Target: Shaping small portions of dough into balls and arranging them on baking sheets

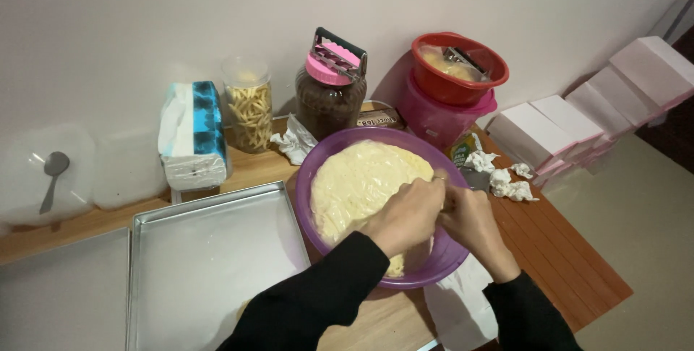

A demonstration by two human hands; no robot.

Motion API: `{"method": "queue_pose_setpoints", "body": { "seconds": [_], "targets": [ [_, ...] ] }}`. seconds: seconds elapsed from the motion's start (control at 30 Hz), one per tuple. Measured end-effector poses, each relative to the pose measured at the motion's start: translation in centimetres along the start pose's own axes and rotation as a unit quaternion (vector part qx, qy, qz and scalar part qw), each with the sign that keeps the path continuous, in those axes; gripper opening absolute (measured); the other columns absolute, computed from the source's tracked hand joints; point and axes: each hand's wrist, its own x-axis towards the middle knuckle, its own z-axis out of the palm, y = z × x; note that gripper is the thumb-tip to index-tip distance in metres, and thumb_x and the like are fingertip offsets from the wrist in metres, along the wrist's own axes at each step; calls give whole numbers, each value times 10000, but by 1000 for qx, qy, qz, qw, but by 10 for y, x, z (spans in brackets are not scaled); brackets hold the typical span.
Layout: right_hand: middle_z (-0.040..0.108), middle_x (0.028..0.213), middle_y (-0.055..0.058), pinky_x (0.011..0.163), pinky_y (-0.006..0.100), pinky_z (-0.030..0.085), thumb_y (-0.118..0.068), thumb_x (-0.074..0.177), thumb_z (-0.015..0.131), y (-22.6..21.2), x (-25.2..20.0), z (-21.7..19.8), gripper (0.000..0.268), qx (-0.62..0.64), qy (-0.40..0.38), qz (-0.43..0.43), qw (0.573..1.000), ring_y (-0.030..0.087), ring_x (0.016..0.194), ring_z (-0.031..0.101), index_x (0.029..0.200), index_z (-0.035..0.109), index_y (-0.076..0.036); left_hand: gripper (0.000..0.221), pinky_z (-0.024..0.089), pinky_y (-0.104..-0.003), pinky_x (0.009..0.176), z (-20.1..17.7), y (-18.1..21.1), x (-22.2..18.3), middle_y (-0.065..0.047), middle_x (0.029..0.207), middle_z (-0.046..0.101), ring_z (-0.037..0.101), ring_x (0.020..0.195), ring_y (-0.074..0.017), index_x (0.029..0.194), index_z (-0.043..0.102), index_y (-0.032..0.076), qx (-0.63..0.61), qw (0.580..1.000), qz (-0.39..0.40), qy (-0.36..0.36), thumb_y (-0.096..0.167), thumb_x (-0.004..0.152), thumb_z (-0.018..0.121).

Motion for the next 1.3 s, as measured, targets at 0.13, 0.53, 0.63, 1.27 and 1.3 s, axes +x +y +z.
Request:
{"method": "queue_pose_setpoints", "body": {
  "seconds": [0.13, 0.53, 0.63, 1.27, 1.3],
  "targets": [
    [802, 894, 93, 796, 532, 589, -271, 637, 844, -13, -8, -19, 369, -7, -22, 14, 1000, 375, 942, 750, 1004, 805, -253, 678, 543, -645, 898, -30, 26, -25, -376, 1039, 704, 664, 1106, -545, 1422, 360, -189, 104, 994, 13, 29, 4, 840, 649],
    [813, 913, 104, 837, 487, 596, -186, 634, 881, -34, -32, -93, 469, 57, 52, 3, 997, 372, 962, 751, 1081, 816, -310, 523, 463, -591, 1102, 20, -17, -15, -235, 1439, 602, 447, 1420, -509, 1259, 648, -97, -11, 995, 92, 46, 156, 802, 669],
    [815, 926, 69, 772, 370, 604, -194, 715, 860, -41, -41, -125, 348, 85, 109, -69, 988, 243, 864, 754, 1058, 811, -224, 296, 471, -528, 1072, 26, -18, -6, -142, 1446, 624, 473, 1433, -339, 1092, 720, 51, -42, 997, 60, 37, 234, 865, 671],
    [239, 1681, 93, 1089, 632, -348, -484, 1083, 210, -118, -79, -99, 648, -27, 26, -345, 938, 232, 1557, 183, 1642, 164, -160, 487, 425, -364, 1189, 7, -28, -36, -137, 1471, 597, 545, 1394, -251, 1414, 572, 23, -883, 465, -46, 37, 363, 1120, 384],
    [239, 1681, 93, 1089, 632, -348, -484, 1083, 210, -121, -80, -95, 648, -25, 25, -347, 937, 232, 1557, 183, 1642, 164, -160, 487, 425, -364, 1189, 4, -32, -40, -137, 1471, 597, 545, 1394, -251, 1414, 572, 23, -883, 465, -47, 39, 363, 1120, 384]
  ]
}}
